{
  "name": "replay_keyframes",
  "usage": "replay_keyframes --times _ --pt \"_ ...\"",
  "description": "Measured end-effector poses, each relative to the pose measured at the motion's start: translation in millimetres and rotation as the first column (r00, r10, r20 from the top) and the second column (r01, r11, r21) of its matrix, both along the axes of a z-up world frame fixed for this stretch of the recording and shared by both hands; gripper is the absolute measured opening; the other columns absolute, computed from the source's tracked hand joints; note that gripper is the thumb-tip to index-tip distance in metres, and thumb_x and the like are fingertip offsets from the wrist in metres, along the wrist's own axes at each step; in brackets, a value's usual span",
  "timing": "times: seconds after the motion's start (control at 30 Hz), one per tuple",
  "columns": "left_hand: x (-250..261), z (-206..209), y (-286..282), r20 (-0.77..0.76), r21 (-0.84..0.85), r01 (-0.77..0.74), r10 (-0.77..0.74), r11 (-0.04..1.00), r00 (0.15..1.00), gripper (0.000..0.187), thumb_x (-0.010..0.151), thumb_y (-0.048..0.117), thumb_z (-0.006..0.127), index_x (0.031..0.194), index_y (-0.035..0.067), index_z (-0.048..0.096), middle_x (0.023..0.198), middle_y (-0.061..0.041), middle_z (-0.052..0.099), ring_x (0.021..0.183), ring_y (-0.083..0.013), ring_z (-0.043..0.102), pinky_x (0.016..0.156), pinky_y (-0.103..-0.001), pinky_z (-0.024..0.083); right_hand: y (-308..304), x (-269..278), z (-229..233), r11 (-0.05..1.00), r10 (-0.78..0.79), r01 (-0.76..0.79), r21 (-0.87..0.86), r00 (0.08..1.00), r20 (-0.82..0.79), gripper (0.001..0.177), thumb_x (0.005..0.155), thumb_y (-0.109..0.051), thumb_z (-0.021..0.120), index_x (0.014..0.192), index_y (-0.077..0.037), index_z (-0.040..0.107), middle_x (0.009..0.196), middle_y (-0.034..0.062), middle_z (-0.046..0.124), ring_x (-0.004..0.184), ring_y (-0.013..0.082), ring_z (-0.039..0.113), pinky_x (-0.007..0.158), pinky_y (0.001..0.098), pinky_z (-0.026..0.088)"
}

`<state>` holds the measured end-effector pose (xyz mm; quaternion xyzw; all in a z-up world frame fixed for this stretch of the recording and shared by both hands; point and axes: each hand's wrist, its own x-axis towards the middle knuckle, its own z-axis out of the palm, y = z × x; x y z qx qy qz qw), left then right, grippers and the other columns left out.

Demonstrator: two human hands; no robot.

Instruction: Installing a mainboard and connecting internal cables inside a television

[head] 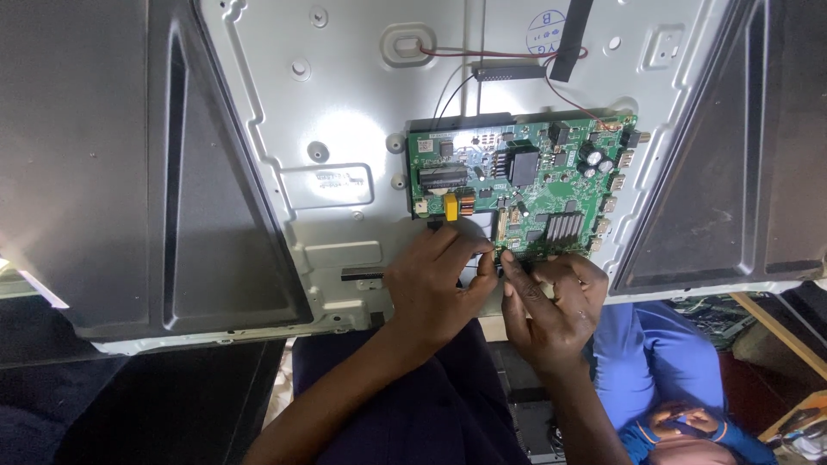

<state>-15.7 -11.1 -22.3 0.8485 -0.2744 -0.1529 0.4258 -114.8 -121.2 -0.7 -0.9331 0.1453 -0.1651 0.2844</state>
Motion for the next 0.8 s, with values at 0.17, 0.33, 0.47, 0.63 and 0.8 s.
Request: replay_keyframes --times 0.17,0.33,0.47,0.63,0.8 --pt "1 -2 0 -0.011 -0.033 -0.005 0.004 0.999 1.000 0.012 0.072 0.004 0.074 0.078 0.012 0.069 0.063 -0.004 0.058 0.054 -0.0254 0.060 0.047 -0.031 0.048 -2 2 1 1.000 0.021 -0.021 0.012 1.000 0.010 0.021 0.089 -0.007 0.060 0.098 -0.004 0.079 0.067 0.0110 0.049 0.056 0.0297 0.051 0.063 0.0462 0.053" --pt "2 0 0 -0.015 -0.063 -0.036 0.035 0.997 0.999 0.011 0.073 0.005 0.074 0.078 0.014 0.071 0.063 -0.003 0.059 0.054 -0.0226 0.060 0.050 -0.028 0.051 1 0 -2 0.999 -0.005 0.005 0.031 1.000 0.029 0.021 0.090 -0.007 0.061 0.099 -0.002 0.079 0.068 0.0088 0.050 0.056 0.0254 0.050 0.070 0.0432 0.054" --pt "3 -2 1 -0.017 -0.068 -0.012 0.011 0.998 1.000 0.012 0.070 0.005 0.075 0.078 0.013 0.070 0.063 -0.003 0.059 0.055 -0.0237 0.060 0.049 -0.029 0.051 1 4 -2 0.999 -0.009 0.008 0.037 0.999 0.049 0.021 0.089 -0.007 0.062 0.099 -0.003 0.080 0.068 0.0081 0.051 0.055 0.0243 0.050 0.071 0.0421 0.054" --pt "3 2 -2 -0.030 -0.064 -0.042 0.040 0.997 0.999 0.010 0.072 0.005 0.074 0.078 0.012 0.071 0.063 -0.003 0.059 0.054 -0.0221 0.059 0.049 -0.028 0.051 5 -5 -7 0.999 -0.030 0.030 0.014 0.999 0.024 0.021 0.090 -0.007 0.062 0.102 -0.003 0.080 0.071 0.0082 0.052 0.062 0.0260 0.052 0.076 0.0440 0.054" --pt "5 3 -2 -0.025 -0.073 -0.035 0.033 0.997 0.999 0.010 0.073 0.004 0.074 0.078 0.012 0.070 0.063 -0.003 0.059 0.054 -0.0227 0.059 0.049 -0.028 0.050 8 -12 -7 0.999 -0.043 0.042 -0.015 0.999 -0.023 0.023 0.092 -0.007 0.062 0.106 -0.006 0.079 0.075 0.0089 0.054 0.073 0.0292 0.056 0.085 0.0422 0.049"
